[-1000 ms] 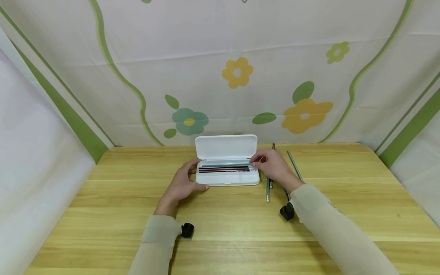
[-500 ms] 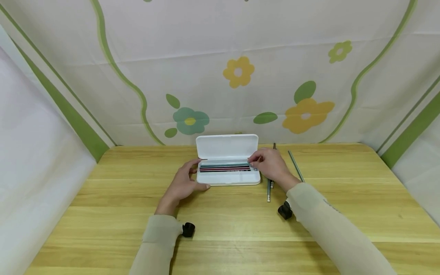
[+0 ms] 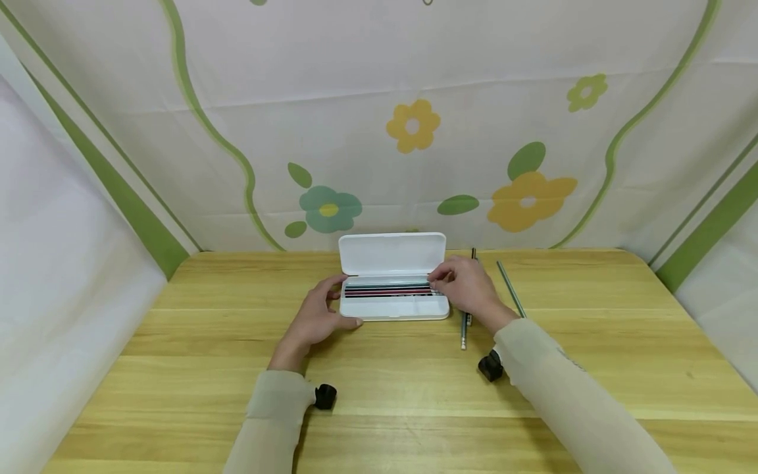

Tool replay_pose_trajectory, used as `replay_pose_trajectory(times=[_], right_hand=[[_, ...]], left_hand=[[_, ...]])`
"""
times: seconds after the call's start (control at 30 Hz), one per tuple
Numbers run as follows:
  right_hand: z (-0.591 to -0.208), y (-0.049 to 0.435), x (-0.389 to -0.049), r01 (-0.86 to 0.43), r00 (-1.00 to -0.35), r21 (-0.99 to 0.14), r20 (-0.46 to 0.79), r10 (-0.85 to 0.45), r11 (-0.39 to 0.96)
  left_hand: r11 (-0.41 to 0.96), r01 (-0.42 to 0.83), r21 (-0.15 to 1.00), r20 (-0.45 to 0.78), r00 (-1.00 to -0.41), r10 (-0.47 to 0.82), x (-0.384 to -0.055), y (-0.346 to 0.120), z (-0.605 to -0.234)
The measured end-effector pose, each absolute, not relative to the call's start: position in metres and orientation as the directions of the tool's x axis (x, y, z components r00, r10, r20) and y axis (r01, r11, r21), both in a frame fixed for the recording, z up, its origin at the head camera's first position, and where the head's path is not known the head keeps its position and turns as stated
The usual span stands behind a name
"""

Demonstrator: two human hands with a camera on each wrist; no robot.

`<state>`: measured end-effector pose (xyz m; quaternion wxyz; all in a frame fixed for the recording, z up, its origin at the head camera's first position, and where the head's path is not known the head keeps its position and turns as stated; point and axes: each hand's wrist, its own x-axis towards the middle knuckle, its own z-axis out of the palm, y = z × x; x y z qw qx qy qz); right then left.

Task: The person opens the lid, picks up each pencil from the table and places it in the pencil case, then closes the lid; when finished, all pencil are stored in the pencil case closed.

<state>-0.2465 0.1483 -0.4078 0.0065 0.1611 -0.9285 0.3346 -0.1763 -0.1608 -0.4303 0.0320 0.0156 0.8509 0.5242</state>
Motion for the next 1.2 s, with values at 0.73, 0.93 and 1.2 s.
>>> replay_pose_trajectory(times=[0.73, 0.93, 1.2], right_hand=[[-0.388, 0.209, -0.194, -0.068, -0.996, -0.856, 0.026, -0.089, 0.513], [-0.396, 0.23, -0.183, 0.048, -0.997, -0.901, -0.07, -0.037, 0.431], [-0.407, 0.253, -0.171, 0.12, -0.991, -0.901, -0.137, -0.011, 0.417]], left_hand=[[0.445, -0.016, 0.896, -0.048, -0.997, 0.06, -0.175, -0.16, -0.43], [0.454, -0.014, 0.891, -0.044, -0.997, 0.056, -0.175, -0.161, -0.431], [0.449, -0.005, 0.893, -0.038, -0.997, 0.066, -0.175, -0.161, -0.43]])
